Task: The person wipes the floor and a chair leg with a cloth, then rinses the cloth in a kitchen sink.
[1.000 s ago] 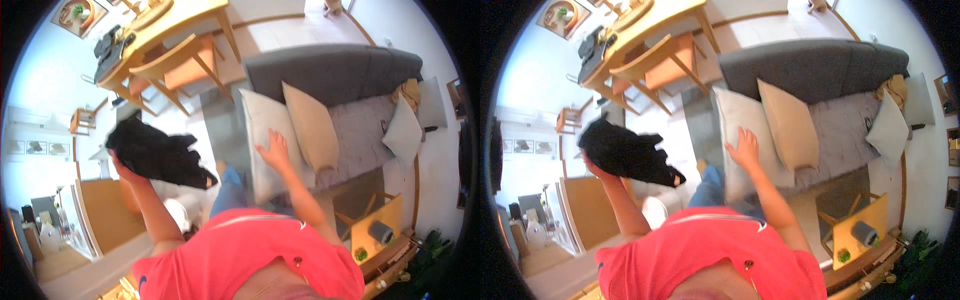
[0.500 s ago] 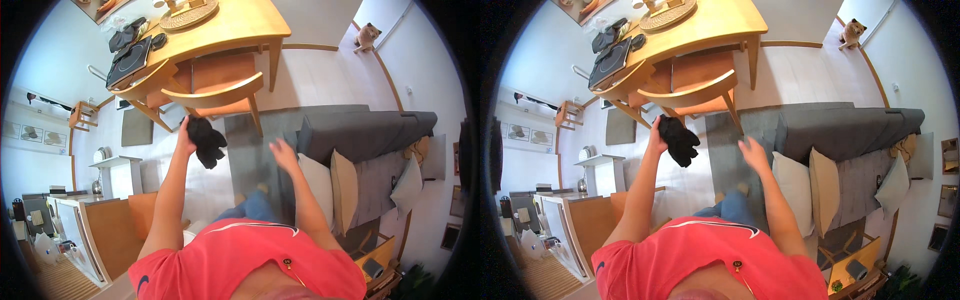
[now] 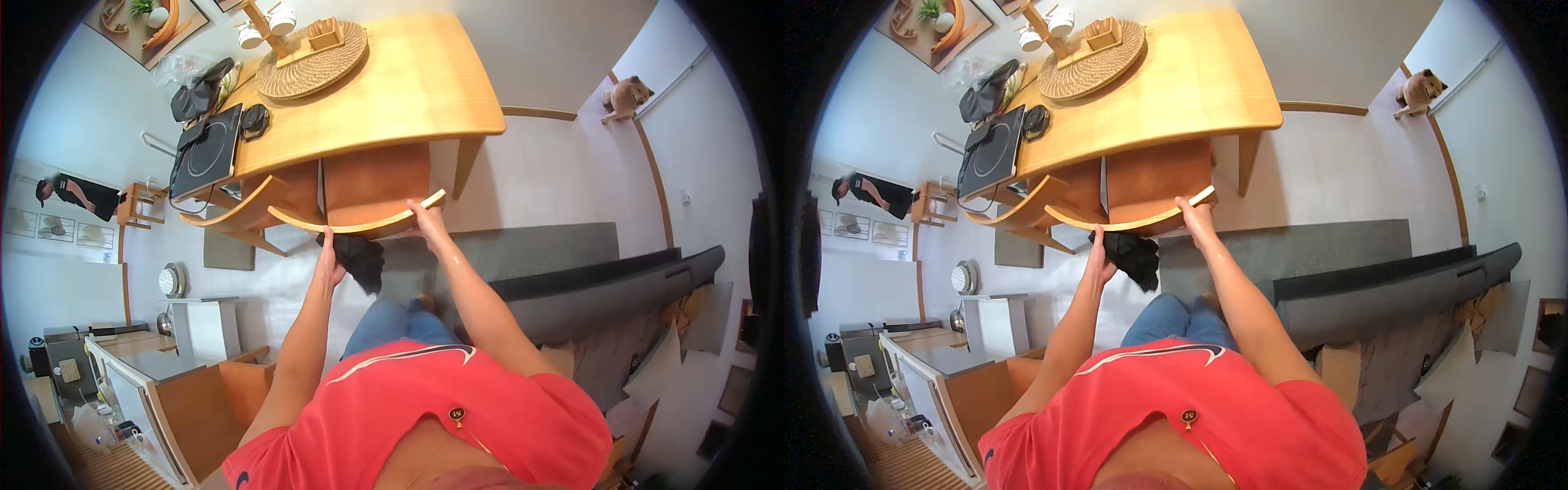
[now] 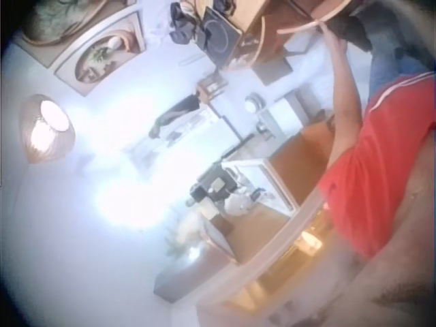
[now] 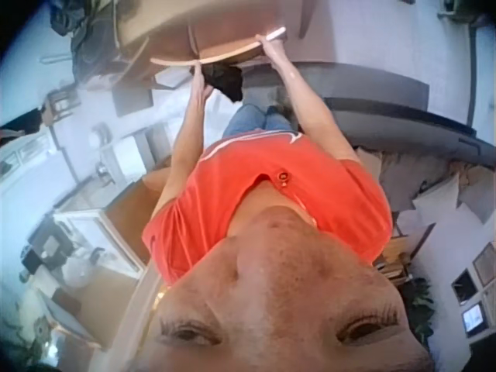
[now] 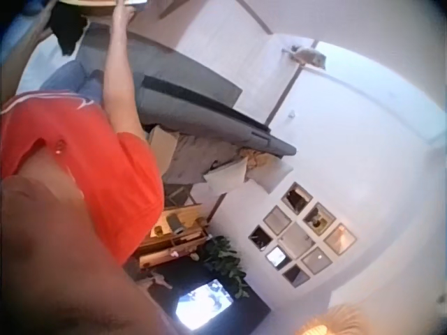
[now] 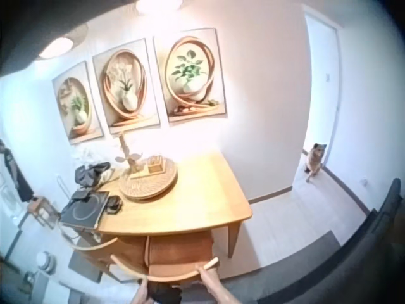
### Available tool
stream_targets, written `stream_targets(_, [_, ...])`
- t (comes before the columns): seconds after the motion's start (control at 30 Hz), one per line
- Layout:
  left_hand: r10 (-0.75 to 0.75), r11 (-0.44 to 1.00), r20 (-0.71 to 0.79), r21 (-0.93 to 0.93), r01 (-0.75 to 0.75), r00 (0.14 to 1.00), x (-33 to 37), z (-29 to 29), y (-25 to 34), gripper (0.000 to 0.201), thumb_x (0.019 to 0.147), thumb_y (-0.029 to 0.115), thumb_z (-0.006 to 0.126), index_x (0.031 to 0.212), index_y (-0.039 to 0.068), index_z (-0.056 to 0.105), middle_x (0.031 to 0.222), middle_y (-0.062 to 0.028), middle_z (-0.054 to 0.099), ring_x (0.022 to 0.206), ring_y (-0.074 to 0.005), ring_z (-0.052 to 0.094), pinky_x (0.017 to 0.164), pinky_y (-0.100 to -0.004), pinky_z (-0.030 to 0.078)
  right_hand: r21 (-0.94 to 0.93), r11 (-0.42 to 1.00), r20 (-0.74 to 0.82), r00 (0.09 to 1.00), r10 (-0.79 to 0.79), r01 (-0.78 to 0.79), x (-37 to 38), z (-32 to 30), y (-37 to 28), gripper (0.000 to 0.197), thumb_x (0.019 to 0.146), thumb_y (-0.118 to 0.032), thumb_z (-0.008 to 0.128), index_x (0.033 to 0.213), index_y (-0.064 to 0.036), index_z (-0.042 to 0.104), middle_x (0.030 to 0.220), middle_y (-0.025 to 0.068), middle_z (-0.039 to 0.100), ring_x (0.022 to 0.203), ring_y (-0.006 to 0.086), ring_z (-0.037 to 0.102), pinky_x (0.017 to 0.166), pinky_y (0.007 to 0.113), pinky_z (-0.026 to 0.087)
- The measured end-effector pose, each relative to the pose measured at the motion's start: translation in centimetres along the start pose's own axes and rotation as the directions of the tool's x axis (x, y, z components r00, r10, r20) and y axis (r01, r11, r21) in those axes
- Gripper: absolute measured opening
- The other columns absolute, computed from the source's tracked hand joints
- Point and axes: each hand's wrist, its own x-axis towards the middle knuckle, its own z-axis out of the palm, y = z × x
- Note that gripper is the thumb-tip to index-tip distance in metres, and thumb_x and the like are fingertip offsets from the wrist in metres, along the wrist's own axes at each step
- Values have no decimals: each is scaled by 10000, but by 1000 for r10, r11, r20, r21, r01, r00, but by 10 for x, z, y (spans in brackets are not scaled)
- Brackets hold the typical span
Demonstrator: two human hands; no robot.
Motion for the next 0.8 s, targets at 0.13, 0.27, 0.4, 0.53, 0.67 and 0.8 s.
stream_targets(0.13, [-26,997,-9,70,27,1000,42,20,23,724,839,598,462,1258,8,456,1228,-126,549,1125,-265,531,992,-409,397,108,991,143,988,59,-75,34,-8,-42,537,777,-303,597,1163,5,385,1112,187,492,937,282,561,795,410,495])
stream_targets(0.27, [-85,982,-30,169,89,996,75,41,30,722,833,566,504,1285,10,418,1246,-130,531,1137,-257,524,966,-405,424,27,998,161,986,51,-56,80,-33,-71,455,782,-224,554,1138,-4,375,1066,167,503,888,283,568,797,398,495])
stream_targets(0.4, [-132,963,-135,219,160,982,99,62,27,694,847,533,535,1306,30,404,1258,-119,524,1141,-239,516,951,-396,424,-79,996,144,989,40,-29,104,-55,-101,616,765,-246,601,1246,16,319,1051,162,527,870,243,566,732,349,496])
stream_targets(0.53, [-422,722,-163,535,439,892,93,92,66,616,860,489,570,1243,12,501,1196,-102,569,1105,-206,524,951,-353,403,-372,928,327,936,128,3,98,-105,-152,820,796,-444,640,1358,46,299,1108,184,571,931,218,596,759,324,491])
stream_targets(0.67, [-480,169,-135,956,242,867,49,182,152,715,734,456,726,1237,1,500,1128,-62,588,1050,-169,504,946,-297,375,-372,928,340,927,156,-20,107,-187,-163,631,898,-340,546,1378,1,322,1153,130,562,956,180,569,797,281,471])
stream_targets(0.8, [-314,313,28,947,75,949,47,317,177,755,690,427,763,1223,-32,488,1132,-94,579,1010,-186,535,896,-333,417,-298,952,102,989,103,-68,119,-314,-183,577,901,-316,541,1361,-16,361,1125,97,571,929,162,553,759,259,463])
